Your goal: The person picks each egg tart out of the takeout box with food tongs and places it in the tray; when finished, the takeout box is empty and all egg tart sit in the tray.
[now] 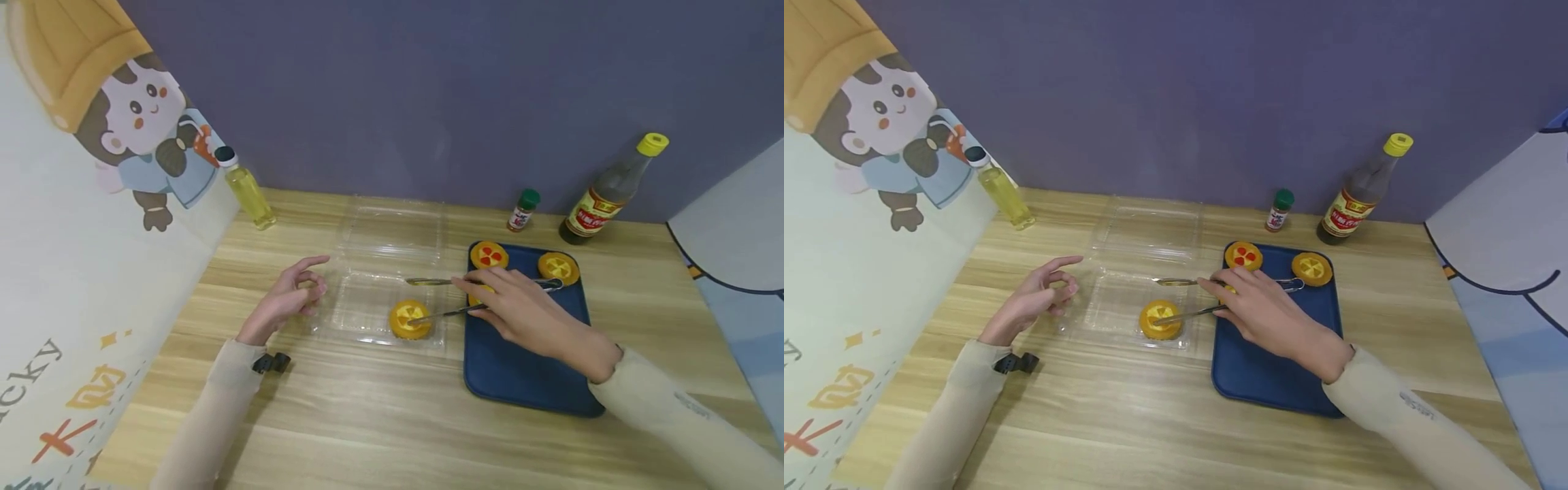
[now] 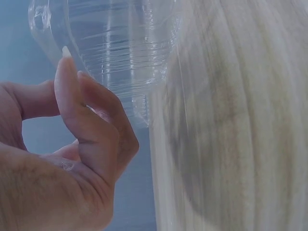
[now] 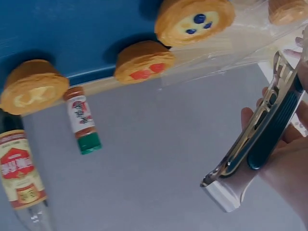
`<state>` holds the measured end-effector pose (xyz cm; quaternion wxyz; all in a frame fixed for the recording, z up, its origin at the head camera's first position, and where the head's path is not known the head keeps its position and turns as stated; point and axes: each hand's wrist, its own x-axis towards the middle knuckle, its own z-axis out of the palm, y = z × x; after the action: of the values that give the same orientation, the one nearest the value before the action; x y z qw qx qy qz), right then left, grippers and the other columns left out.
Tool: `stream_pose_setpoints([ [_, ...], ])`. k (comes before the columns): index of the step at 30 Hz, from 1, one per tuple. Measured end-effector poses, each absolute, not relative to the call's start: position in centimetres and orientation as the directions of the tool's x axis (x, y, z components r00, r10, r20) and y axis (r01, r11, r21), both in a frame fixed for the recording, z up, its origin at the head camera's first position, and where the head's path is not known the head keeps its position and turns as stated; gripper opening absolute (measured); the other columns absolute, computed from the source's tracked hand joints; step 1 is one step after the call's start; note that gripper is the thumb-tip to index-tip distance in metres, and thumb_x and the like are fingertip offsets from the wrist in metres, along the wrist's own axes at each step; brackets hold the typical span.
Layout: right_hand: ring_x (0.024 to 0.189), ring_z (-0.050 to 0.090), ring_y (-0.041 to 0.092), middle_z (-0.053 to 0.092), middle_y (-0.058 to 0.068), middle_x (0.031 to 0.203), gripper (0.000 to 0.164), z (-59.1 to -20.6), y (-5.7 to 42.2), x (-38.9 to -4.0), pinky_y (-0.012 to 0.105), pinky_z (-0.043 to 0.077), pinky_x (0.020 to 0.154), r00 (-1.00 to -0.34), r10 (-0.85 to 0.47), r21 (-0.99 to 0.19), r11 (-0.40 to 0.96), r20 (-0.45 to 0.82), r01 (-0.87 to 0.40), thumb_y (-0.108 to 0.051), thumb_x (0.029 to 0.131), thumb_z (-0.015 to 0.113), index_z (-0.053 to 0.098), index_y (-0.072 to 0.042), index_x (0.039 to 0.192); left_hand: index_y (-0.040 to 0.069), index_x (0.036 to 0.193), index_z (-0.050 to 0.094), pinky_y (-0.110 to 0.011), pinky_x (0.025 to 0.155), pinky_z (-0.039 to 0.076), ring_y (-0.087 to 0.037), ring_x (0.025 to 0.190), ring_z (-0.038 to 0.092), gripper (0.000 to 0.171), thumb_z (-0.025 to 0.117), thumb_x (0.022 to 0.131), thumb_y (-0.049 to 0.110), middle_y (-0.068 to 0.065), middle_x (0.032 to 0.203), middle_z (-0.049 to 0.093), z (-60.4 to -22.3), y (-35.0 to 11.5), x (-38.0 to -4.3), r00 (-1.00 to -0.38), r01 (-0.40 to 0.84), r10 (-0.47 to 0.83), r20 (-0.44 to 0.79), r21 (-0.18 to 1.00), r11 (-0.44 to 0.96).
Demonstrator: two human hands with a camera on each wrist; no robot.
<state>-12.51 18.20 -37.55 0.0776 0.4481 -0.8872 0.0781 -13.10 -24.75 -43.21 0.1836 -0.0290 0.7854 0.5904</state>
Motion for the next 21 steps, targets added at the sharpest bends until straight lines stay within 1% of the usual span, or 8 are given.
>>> stream_pose_setpoints([
  [3,0.121,0.063,0.027,0.066,0.008,0.135,0.061,-37.5,17.7,-12.5,0.052,0.059,0.093,-0.585,-0.79,-0.063,0.584,0.183,-0.809,-0.025,0.094,0.078,0.056,-0.016,0.15,0.018,0.163,0.033,-0.022,0.057,0.054,-0.014,0.076,0.057,0.07,0.056,0.1,-0.002,-0.014,0.116,0.055,-43.3,-24.6,-13.3,-0.929,-0.257,0.182,-0.321,0.917,0.304],
  [7,0.114,0.064,0.024,0.068,0.005,0.128,0.056,-37.4,16.9,-12.5,0.046,0.06,0.091,-0.556,-0.812,-0.038,0.559,0.18,-0.828,-0.024,0.092,0.081,0.062,-0.016,0.144,0.017,0.163,0.033,-0.022,0.057,0.054,-0.013,0.076,0.057,0.07,0.056,0.1,-0.001,-0.012,0.115,0.055,-43.3,-24.4,-13.5,-0.932,-0.246,0.189,-0.309,0.923,0.295],
  [11,0.112,0.064,0.022,0.07,0.003,0.125,0.052,-37.5,16.1,-12.7,0.042,0.061,0.09,-0.522,-0.838,-0.018,0.526,0.162,-0.85,-0.023,0.091,0.082,0.066,-0.017,0.14,0.016,0.163,0.033,-0.021,0.056,0.053,-0.012,0.074,0.056,0.07,0.055,0.099,-0.002,-0.009,0.111,0.054,-43.2,-24.4,-13.5,-0.935,-0.247,0.183,-0.304,0.928,0.281],
  [16,0.114,0.064,0.024,0.071,0.004,0.126,0.05,-37.9,15.3,-13.1,0.042,0.061,0.092,-0.515,-0.844,0.008,0.522,0.149,-0.853,-0.022,0.092,0.081,0.066,-0.015,0.139,0.015,0.163,0.034,-0.022,0.056,0.055,-0.012,0.074,0.057,0.07,0.056,0.099,-0.002,-0.008,0.11,0.055,-43.2,-24.5,-13.3,-0.936,-0.253,0.174,-0.307,0.928,0.275],
  [21,0.113,0.065,0.025,0.071,0.006,0.125,0.049,-38.4,14.8,-14.1,0.041,0.062,0.092,-0.531,-0.832,0.022,0.541,0.159,-0.841,-0.02,0.093,0.08,0.067,-0.014,0.139,0.015,0.163,0.033,-0.021,0.055,0.053,-0.012,0.074,0.056,0.07,0.056,0.099,-0.002,-0.009,0.111,0.054,-43.4,-24.6,-13.1,-0.936,-0.26,0.167,-0.31,0.929,0.262],
])
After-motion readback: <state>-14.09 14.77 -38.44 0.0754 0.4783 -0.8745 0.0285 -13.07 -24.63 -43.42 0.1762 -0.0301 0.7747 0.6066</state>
